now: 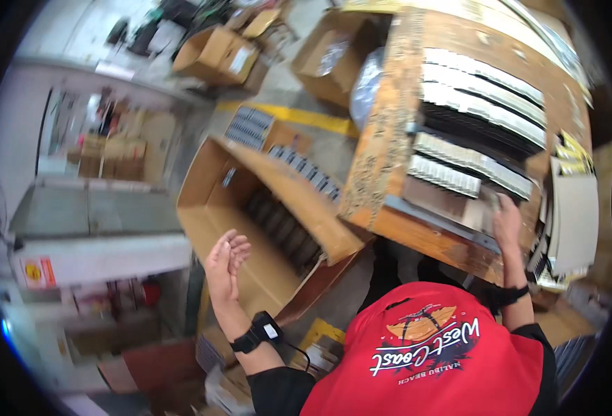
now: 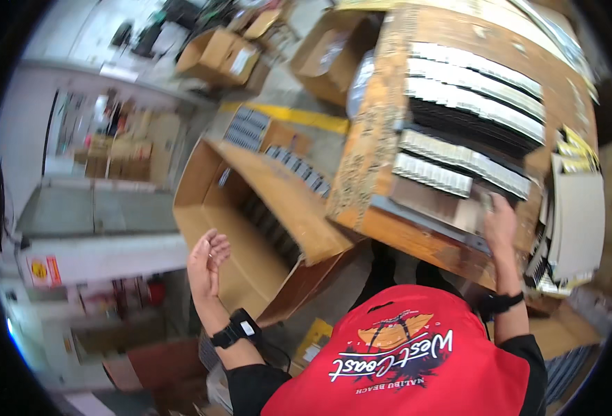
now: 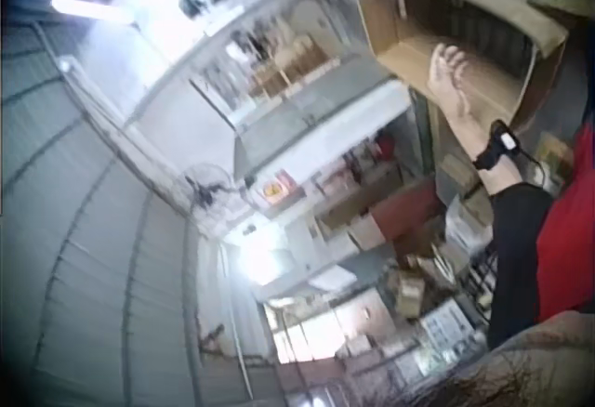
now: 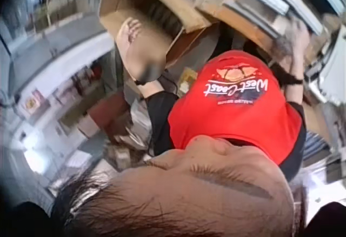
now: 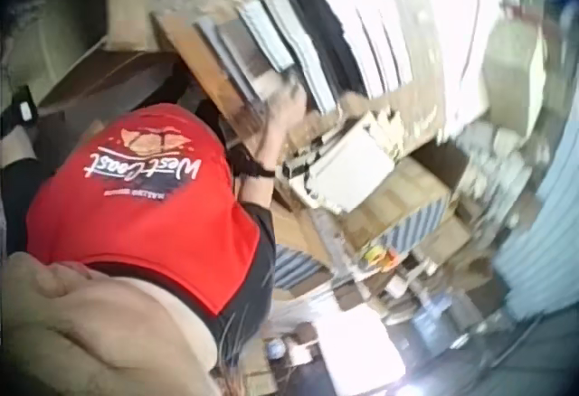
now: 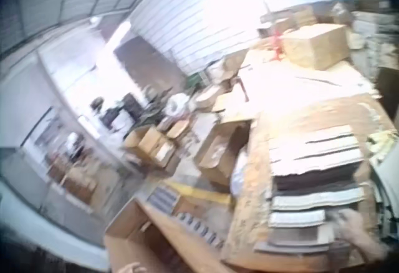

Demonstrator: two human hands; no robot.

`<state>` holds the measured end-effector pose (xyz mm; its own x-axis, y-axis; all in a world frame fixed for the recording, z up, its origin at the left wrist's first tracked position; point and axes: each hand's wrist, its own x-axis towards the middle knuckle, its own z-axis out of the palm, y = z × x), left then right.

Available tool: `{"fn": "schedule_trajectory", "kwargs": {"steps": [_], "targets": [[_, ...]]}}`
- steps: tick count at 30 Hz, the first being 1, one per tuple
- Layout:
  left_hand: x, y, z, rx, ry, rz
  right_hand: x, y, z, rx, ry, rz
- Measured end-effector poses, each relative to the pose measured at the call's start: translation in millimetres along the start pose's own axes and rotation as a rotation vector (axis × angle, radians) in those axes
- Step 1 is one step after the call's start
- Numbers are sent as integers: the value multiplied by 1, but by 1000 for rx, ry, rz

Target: The person repeatedly picks up stacks of small, rectangular items from a wooden table and places them into a large cardboard box. The person arranges the items in rows within the box, occasionally adjusting their position. The task involves moving items from a source pile to a destination container in a repetitive manner.

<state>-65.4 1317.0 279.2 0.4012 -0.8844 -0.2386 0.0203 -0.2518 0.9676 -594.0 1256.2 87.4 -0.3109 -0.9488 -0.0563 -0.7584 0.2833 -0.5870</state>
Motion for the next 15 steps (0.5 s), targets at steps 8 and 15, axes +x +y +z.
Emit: {"fn": "schedule_trajectory", "kwargs": {"steps": [8, 15], "targets": [[66, -41, -97, 174, -2, -142, 15, -221, 17, 240, -270, -602], [191, -228, -117, 309, -302, -426, -74, -487, 232, -269, -788, -1081]]}}
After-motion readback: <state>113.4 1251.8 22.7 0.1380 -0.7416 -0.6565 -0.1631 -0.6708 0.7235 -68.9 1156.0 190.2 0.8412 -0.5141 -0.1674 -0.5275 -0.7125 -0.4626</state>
